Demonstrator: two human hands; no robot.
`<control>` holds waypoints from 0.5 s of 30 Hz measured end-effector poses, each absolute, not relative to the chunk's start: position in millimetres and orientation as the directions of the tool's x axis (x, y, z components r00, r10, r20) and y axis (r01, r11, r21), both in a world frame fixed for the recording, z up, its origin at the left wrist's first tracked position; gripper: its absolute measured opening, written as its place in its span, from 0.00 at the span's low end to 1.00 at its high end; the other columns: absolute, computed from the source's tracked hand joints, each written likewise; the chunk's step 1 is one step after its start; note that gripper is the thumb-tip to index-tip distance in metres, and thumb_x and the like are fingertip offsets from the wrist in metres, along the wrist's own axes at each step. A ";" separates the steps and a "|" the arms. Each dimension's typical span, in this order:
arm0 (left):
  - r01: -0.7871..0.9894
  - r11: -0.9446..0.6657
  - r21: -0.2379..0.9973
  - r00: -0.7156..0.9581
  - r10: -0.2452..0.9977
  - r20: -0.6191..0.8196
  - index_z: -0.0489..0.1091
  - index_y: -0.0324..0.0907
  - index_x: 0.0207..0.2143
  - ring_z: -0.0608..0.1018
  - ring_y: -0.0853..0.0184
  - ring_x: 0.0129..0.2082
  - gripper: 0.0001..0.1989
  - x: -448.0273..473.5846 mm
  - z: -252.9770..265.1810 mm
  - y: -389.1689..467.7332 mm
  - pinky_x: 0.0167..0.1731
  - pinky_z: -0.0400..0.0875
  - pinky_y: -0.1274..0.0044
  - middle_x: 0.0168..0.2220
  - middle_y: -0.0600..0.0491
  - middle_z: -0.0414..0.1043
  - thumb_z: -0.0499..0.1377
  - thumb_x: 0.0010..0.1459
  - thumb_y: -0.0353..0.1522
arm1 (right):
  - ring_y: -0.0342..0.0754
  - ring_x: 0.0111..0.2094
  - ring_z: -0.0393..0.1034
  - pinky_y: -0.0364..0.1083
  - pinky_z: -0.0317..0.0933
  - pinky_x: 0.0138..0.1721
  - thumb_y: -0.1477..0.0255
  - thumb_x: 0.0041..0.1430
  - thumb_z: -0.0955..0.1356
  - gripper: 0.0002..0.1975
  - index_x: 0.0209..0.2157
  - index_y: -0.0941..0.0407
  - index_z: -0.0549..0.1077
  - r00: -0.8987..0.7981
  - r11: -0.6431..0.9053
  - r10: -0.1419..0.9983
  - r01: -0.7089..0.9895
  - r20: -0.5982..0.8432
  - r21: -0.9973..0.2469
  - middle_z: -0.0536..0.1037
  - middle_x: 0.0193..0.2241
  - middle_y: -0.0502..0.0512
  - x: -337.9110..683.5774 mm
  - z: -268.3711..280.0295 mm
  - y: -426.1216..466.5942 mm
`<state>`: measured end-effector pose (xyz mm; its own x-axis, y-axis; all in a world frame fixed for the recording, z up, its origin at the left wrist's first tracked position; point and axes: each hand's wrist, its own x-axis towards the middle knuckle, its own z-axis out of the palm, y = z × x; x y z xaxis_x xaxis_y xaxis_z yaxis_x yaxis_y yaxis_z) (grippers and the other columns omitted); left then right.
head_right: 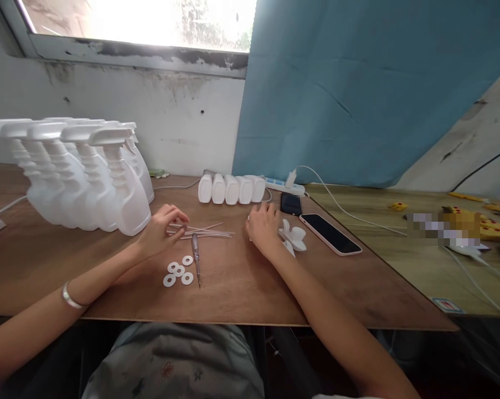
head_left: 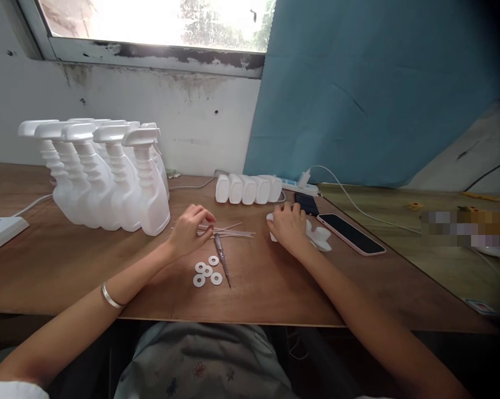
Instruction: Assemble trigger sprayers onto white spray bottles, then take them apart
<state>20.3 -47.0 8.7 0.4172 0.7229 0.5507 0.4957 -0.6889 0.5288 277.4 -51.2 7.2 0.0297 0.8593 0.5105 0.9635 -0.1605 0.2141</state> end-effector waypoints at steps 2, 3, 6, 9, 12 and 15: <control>0.689 -0.657 0.308 0.208 0.585 0.784 0.67 0.40 0.36 0.66 0.59 0.44 0.10 14.0 21.2 -47.1 0.45 0.59 0.65 0.41 0.46 0.66 0.56 0.49 0.30 | 0.61 0.42 0.59 0.53 0.53 0.38 0.67 0.54 0.63 0.17 0.40 0.65 0.68 -0.014 -0.131 0.816 0.969 0.578 0.208 0.69 0.40 0.70 275.6 6.5 -51.6; 0.765 -0.578 0.282 0.074 0.514 0.854 0.65 0.39 0.41 0.64 0.56 0.47 0.15 10.2 27.7 -46.8 0.47 0.56 0.62 0.45 0.44 0.63 0.57 0.47 0.30 | 0.62 0.43 0.58 0.53 0.53 0.39 0.66 0.54 0.62 0.18 0.41 0.65 0.68 -0.042 -0.102 0.789 0.975 0.613 0.199 0.68 0.42 0.70 273.2 6.2 -52.4; 0.853 -0.361 0.378 -0.250 0.354 0.901 0.53 0.33 0.53 0.56 0.50 0.54 0.34 -4.0 40.5 -41.1 0.50 0.51 0.58 0.53 0.36 0.52 0.61 0.44 0.30 | 0.60 0.46 0.56 0.53 0.52 0.42 0.65 0.57 0.60 0.18 0.44 0.62 0.66 -0.130 0.029 0.714 0.987 0.688 0.157 0.66 0.45 0.67 261.1 4.7 -57.9; 0.844 -0.315 0.435 -0.318 0.360 0.877 0.46 0.30 0.56 0.51 0.47 0.57 0.39 -20.2 36.3 -25.4 0.52 0.47 0.57 0.56 0.34 0.46 0.61 0.46 0.33 | 0.57 0.47 0.55 0.52 0.51 0.45 0.66 0.58 0.60 0.16 0.45 0.60 0.66 -0.219 0.187 0.662 0.974 0.716 0.125 0.67 0.45 0.64 246.5 2.2 -66.1; 0.804 -0.330 0.494 -0.322 0.457 0.829 0.46 0.34 0.57 0.57 0.47 0.55 0.37 -31.8 22.5 -6.6 0.50 0.52 0.58 0.56 0.35 0.51 0.60 0.48 0.35 | 0.55 0.47 0.56 0.52 0.52 0.46 0.68 0.58 0.60 0.15 0.45 0.59 0.66 -0.295 0.333 0.624 0.938 0.724 0.096 0.67 0.44 0.62 236.9 -0.3 -73.0; 0.794 -0.356 0.492 -0.283 0.500 0.819 0.48 0.37 0.56 0.65 0.51 0.50 0.36 -34.4 13.7 2.7 0.46 0.58 0.61 0.51 0.38 0.60 0.60 0.47 0.35 | 0.54 0.48 0.57 0.52 0.53 0.47 0.69 0.58 0.60 0.14 0.45 0.58 0.66 -0.327 0.447 0.583 0.894 0.744 0.043 0.68 0.43 0.61 234.3 -0.1 -76.8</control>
